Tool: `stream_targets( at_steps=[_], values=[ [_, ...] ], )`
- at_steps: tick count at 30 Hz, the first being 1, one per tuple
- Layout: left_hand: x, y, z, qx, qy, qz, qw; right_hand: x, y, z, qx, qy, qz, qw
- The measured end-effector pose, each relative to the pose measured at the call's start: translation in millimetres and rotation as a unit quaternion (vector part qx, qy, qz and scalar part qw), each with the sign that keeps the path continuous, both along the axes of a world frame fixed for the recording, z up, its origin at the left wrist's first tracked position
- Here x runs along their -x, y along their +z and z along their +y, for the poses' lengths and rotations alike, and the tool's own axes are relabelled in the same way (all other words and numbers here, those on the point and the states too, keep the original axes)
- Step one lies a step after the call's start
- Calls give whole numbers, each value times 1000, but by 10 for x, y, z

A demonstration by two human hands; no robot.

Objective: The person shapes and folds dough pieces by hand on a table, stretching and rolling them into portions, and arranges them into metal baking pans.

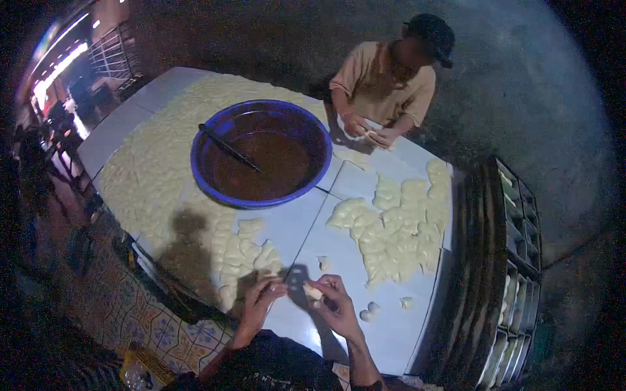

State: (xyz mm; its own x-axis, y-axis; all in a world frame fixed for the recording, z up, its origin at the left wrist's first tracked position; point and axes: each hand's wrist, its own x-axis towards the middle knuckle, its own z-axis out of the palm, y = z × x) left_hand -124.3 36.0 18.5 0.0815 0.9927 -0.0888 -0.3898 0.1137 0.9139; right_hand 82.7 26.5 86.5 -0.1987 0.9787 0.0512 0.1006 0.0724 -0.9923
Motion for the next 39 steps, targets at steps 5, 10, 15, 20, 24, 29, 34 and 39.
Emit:
stream_targets(
  at_steps=[5, 10, 15, 20, 24, 29, 34, 39],
  values=[
    [-428, 251, 183, 49, -244, -234, 940, 184, 98, -99, -14, 3, -25, 1000],
    [-642, 512, 175, 56, -131, -194, 971, 82, 212, -239, -195, -187, -221, 937],
    [-626, 448, 24, 108, -207, -289, 929, 101, -89, -300, -123, -154, -122, 973],
    [-576, 386, 69, -121, -122, 103, 980, -46, 53, -428, -98, -193, -6, 976],
    [-683, 607, -162, -35, -162, 77, 983, -10, -82, -398, -158, -205, -30, 966],
    [-732, 451, -226, -84, 12, 145, 986, 67, -312, -208, -198, -224, -36, 954],
    [-706, 574, -96, -31, -119, 227, 966, 0, 11, -110, -151, -100, 13, 983],
    [-832, 13, -115, 291, -204, -482, 801, 78, -123, -196, -67, -89, 89, 990]
  ],
)
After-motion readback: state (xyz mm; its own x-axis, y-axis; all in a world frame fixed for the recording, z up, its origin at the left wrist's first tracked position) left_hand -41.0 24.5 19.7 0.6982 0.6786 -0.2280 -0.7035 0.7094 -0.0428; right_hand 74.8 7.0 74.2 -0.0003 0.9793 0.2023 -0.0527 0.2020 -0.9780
